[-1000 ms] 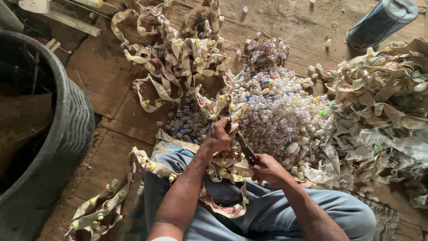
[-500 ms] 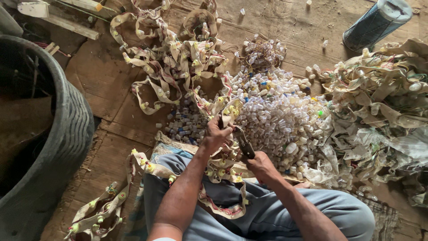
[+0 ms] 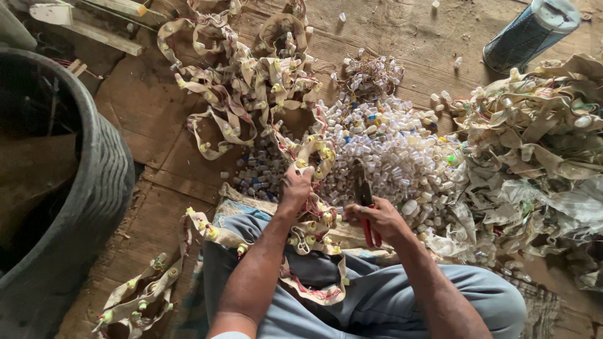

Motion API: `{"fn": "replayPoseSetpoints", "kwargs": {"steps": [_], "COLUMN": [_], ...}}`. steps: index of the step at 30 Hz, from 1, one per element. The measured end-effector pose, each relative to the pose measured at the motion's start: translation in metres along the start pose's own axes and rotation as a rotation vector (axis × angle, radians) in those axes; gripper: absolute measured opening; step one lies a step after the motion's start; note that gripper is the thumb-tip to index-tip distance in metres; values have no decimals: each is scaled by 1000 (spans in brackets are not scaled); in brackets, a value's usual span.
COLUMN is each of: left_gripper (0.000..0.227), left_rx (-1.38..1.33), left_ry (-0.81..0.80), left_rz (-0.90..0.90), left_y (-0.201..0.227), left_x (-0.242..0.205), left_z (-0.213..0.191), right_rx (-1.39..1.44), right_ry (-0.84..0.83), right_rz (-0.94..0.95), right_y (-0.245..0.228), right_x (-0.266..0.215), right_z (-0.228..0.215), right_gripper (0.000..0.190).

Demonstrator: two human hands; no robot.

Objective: The person sits on the floor and uses pliers to cut the plastic sockets off a string of Christmas lights. The person repeatedly pulls the light string taut, positions the pliers around the socket, and cuts it off, dropping the pieces onto a pile on the floor.

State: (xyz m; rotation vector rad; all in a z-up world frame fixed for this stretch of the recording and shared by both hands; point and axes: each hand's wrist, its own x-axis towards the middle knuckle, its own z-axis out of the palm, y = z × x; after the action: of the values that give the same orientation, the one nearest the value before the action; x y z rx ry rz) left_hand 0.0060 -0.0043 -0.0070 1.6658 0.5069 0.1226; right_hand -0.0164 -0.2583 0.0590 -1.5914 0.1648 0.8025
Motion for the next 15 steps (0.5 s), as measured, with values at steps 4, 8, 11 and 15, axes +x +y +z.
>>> {"fn": "replayPoseSetpoints", "kwargs": {"steps": [4,8,11,15], "left_gripper": [45,41,37,32], "left_rx": [-154,-354,-524,-554], "left_ry": [-74,-83,-86,-106], "left_rz": [-157,-121,-84,-159], "left_y": [10,18,13,13], "left_x": [-10,-12,-14,-14], "left_z": [-13,-19,-24,-33], "right_rx": [-387,-267,-239,-195], "right_ry": [141,184,167,108], "right_rz": [-92,-15,-44,-38], "right_y": [-10,-19,-25,-34], "right_x": [-6,-19,-24,-21], "right_z": [0,0,6,8], "right_gripper": [19,19,16,15]}}
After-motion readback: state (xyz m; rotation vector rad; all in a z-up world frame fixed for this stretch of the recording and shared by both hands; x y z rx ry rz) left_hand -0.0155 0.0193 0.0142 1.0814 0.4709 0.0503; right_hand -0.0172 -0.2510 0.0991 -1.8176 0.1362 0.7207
